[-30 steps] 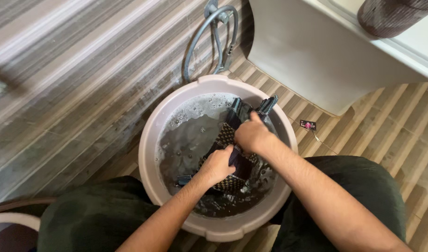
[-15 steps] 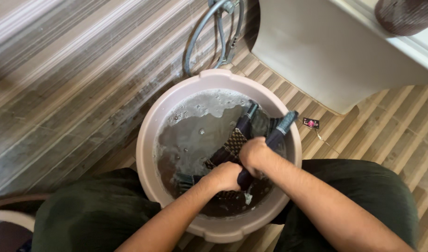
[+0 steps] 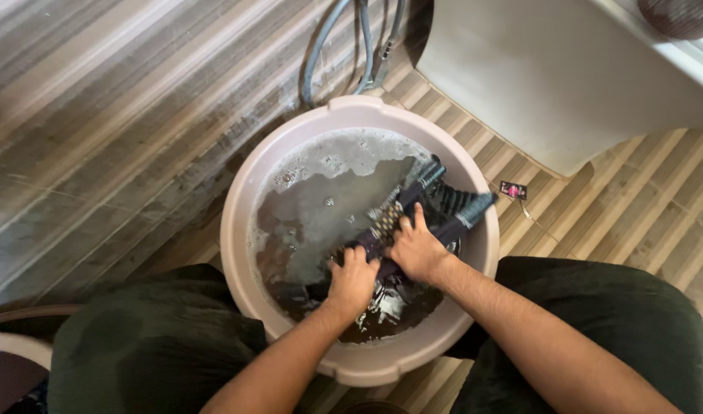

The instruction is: The person washes a patterned rug in a bucket of water by hand, scrubbing the fabric against itself and wringing it out repeatedly.

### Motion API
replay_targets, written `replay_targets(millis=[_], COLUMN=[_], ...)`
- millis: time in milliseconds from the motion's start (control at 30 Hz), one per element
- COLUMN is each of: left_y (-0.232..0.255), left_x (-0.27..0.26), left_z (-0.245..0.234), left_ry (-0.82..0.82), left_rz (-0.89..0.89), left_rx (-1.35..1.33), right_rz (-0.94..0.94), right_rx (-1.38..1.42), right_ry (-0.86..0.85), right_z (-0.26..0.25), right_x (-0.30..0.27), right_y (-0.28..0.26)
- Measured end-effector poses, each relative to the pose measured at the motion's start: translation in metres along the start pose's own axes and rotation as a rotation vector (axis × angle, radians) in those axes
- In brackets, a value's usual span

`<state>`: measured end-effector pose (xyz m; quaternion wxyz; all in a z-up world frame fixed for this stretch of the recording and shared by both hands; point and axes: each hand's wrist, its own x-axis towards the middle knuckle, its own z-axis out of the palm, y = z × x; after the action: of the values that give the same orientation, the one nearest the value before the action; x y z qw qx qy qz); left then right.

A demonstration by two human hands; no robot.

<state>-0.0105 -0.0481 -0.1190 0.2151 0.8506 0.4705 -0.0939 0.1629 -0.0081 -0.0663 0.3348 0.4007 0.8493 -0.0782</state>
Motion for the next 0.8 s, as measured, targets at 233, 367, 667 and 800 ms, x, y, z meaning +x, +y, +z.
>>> replay_targets(millis=[233,367,667,800], left_y=[-0.011,-0.01,-0.002,-0.026], left_x=[0.006,0.008,0.014,0.03], left_z=[-0.008,0.014,0.013,0.055], left_ry=[0.213,0.264,0.199,0.206], left_rz=[-0.073,-0.115,-0.39,-0.465], left_rx=[0.086,0.173,-0.018,-0.127], right_rz=[0.053,0.095,0.094,0.087], right_rx=[0.136,0.234,0.427,0.436], right_ry=[0.366,0.19,0.005,-0.016], right_z=[-0.02,-0.021,-0.016,0.02], right_x=[-0.001,0.006,0.049,0.107], right_y=[-0.004,-0.003,0.003,-0.003])
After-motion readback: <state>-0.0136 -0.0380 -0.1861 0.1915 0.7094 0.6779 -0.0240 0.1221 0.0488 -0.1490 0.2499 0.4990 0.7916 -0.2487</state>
